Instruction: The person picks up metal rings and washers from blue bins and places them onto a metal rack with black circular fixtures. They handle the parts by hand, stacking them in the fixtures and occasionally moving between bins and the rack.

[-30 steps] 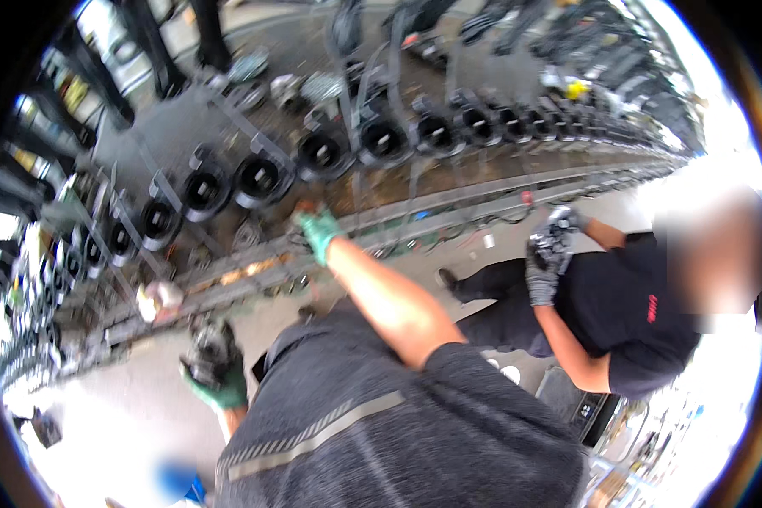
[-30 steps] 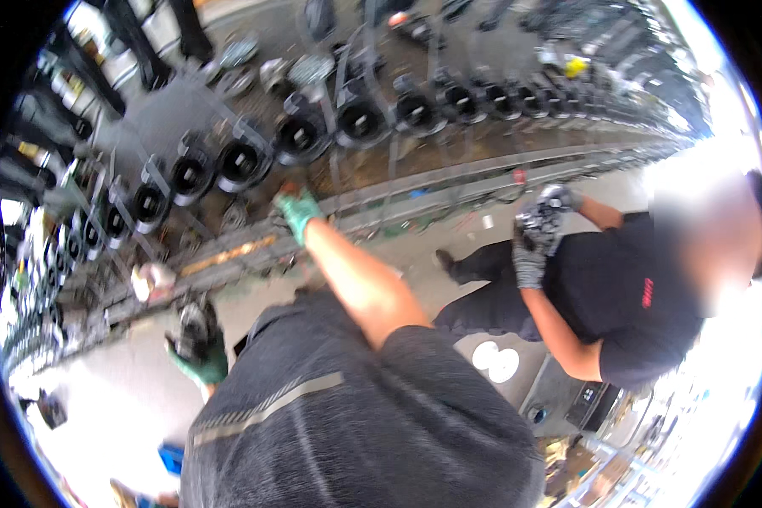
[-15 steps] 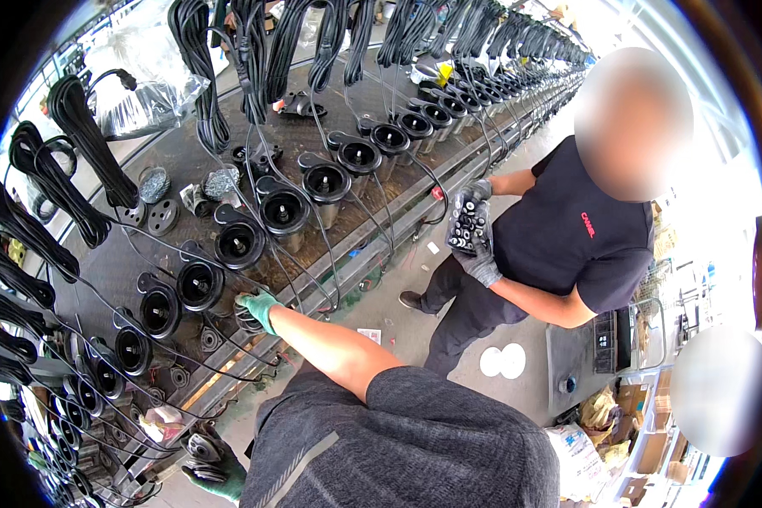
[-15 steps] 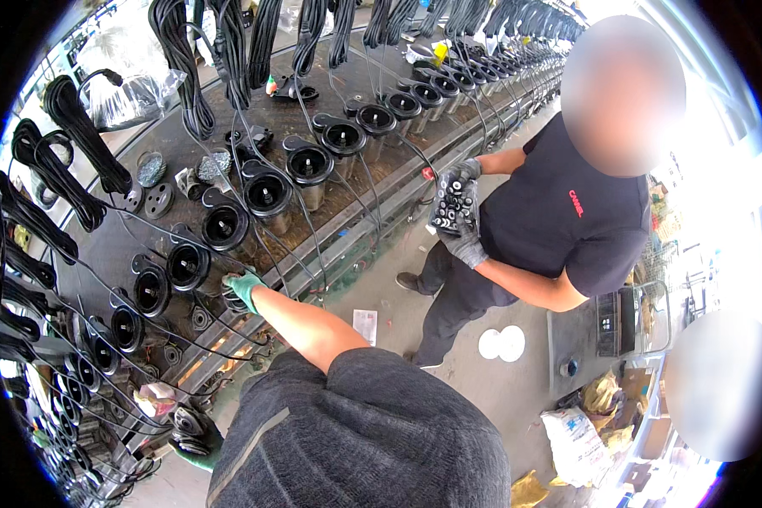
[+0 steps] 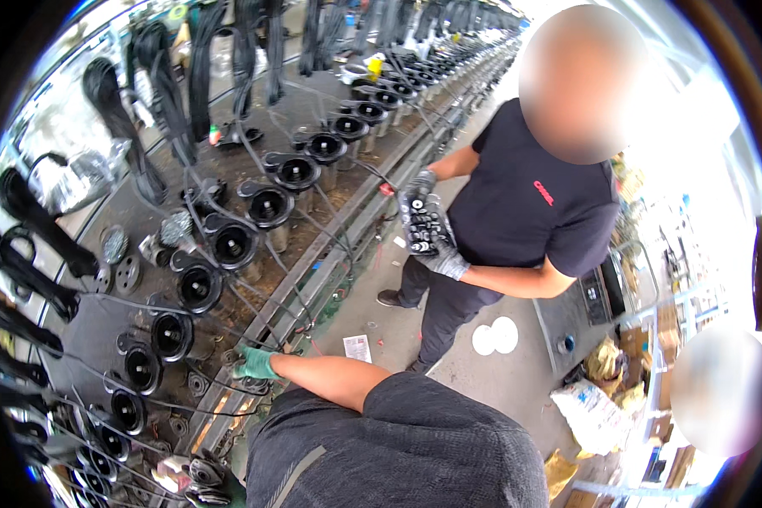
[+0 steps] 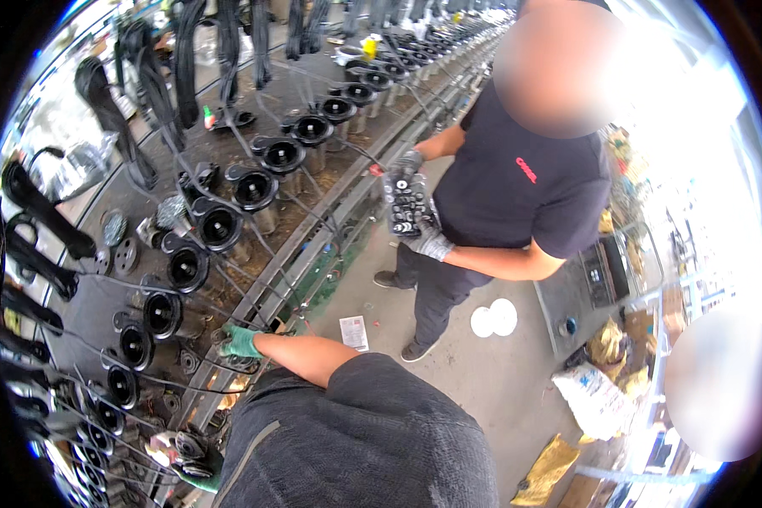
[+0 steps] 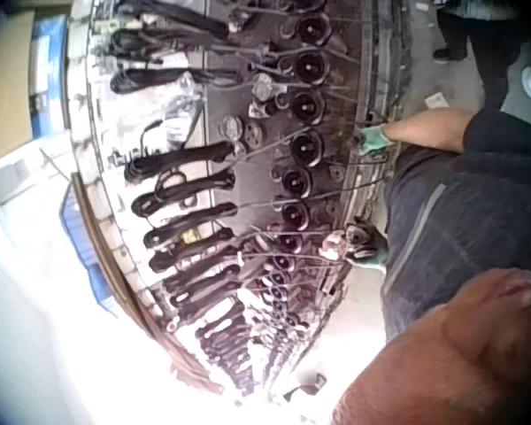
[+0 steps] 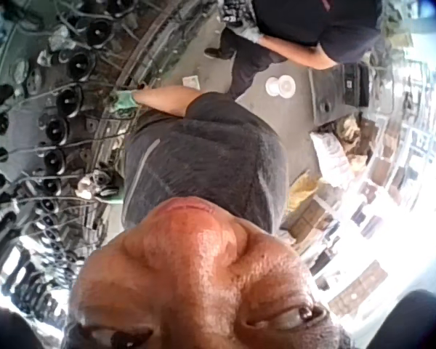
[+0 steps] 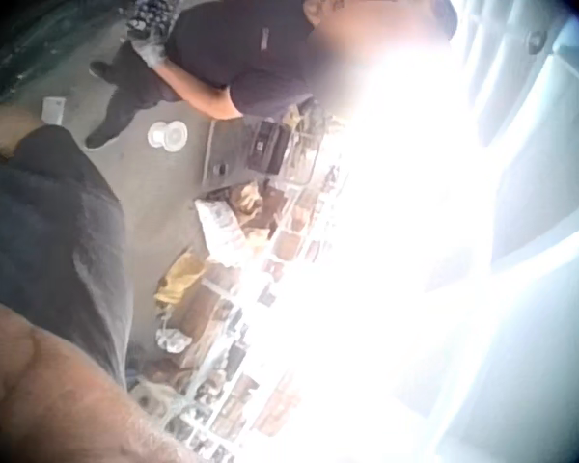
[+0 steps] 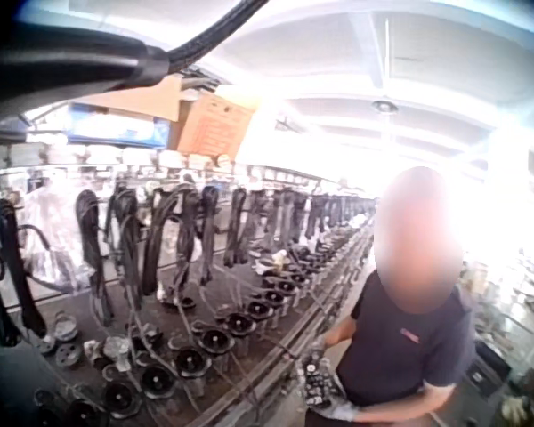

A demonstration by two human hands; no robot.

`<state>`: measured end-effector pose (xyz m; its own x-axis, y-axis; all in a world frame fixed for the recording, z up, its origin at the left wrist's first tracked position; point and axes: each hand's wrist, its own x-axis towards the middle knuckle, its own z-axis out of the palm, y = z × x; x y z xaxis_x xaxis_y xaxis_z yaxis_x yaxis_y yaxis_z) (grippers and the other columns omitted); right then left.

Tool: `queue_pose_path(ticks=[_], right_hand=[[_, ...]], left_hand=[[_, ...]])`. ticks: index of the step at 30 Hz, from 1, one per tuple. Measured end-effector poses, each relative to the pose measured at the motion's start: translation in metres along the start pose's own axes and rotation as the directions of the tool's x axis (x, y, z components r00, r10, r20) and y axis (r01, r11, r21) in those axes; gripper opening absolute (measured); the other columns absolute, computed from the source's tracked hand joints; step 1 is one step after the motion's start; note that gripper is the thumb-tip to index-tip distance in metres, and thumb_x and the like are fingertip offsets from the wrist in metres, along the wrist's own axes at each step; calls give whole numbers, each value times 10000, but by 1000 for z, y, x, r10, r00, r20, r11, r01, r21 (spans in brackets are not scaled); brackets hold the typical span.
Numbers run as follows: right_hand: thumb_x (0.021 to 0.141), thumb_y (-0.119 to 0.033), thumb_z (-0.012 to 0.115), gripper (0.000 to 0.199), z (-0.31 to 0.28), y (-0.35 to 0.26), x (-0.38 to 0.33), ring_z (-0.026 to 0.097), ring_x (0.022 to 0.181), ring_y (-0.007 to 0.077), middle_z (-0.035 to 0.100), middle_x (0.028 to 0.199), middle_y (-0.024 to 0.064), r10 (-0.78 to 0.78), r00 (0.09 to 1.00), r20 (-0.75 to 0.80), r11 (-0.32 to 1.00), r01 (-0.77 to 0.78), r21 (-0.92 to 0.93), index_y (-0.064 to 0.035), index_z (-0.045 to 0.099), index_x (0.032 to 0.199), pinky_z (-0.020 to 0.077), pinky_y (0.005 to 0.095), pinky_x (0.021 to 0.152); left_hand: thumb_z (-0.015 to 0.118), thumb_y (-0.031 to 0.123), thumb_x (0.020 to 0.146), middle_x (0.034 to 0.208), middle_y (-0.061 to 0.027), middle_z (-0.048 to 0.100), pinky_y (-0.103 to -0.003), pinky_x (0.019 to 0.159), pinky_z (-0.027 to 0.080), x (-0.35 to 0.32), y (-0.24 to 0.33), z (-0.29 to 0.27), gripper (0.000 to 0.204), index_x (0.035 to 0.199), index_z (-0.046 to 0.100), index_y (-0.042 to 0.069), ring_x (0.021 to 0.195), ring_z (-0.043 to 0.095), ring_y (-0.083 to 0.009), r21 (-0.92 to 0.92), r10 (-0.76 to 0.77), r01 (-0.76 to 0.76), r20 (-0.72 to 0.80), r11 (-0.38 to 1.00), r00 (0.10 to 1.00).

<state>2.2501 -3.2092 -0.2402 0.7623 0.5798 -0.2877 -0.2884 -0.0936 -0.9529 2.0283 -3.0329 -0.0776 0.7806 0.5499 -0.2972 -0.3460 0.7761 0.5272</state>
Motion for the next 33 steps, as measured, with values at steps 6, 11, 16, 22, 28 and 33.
queue_pose_path(ticks=[6, 11, 16, 22, 28, 33], right_hand=[[851, -412, 743, 806, -17, 31, 24, 547, 1306, 332, 568, 1447, 184, -15, 1000, 18, 888, 21, -460, -55, 443, 1509, 437, 450, 1088], [853, -327, 745, 772, -23, -42, 6, 566, 1291, 329, 564, 1434, 226, 179, 962, 205, 970, -138, -199, 9, 450, 1483, 464, 412, 1076], [848, -328, 809, 1012, -17, -3, 46, 528, 1348, 292, 499, 1499, 234, 270, 942, 201, 950, -226, -217, 50, 215, 1577, 437, 368, 1081], [901, -264, 774, 745, -12, -44, 11, 545, 1307, 280, 560, 1442, 180, 360, 898, 251, 928, -318, -194, -11, 423, 1507, 421, 388, 1099], [982, -214, 643, 282, -40, -95, -33, 707, 946, 194, 718, 1067, 70, 393, 870, 297, 637, -490, 594, -51, 639, 1212, 595, 377, 856], [901, -348, 687, 501, -85, -112, -57, 686, 1042, 238, 689, 1183, 100, 127, 887, 444, 590, -427, 685, -56, 593, 1298, 580, 398, 919]], left_hand=[[514, 545, 968, 1398, -121, 595, -498, 1130, 410, 10, -1, 8, 643, 1464, 514, 134, 1324, 531, -299, 14, -62, 61, 35, 998, 997], [513, 556, 960, 1404, -114, 591, -504, 1125, 414, -3, 31, 7, 654, 1468, 513, 144, 1323, 531, -288, 52, -55, 56, -35, 997, 998], [527, 612, 928, 1487, -134, 517, -537, 1117, 428, -9, 23, 15, 731, 1507, 470, 169, 1407, 431, -387, -60, -117, 133, 216, 989, 969], [548, 627, 910, 1549, -160, 437, -532, 962, 511, -27, 18, -3, 773, 1550, 417, 213, 1462, 330, -423, -183, -65, 73, 49, 980, 997], [549, 626, 901, 1560, -168, 416, -520, 1039, 447, -28, 11, -16, 803, 1558, 397, 189, 1483, 309, -399, -236, -62, 81, 88, 968, 994], [571, 603, 896, 1557, -194, 405, -527, 1072, 432, -28, 5, -22, 827, 1568, 368, 165, 1492, 293, -411, -278, -40, 59, 77, 959, 996]])
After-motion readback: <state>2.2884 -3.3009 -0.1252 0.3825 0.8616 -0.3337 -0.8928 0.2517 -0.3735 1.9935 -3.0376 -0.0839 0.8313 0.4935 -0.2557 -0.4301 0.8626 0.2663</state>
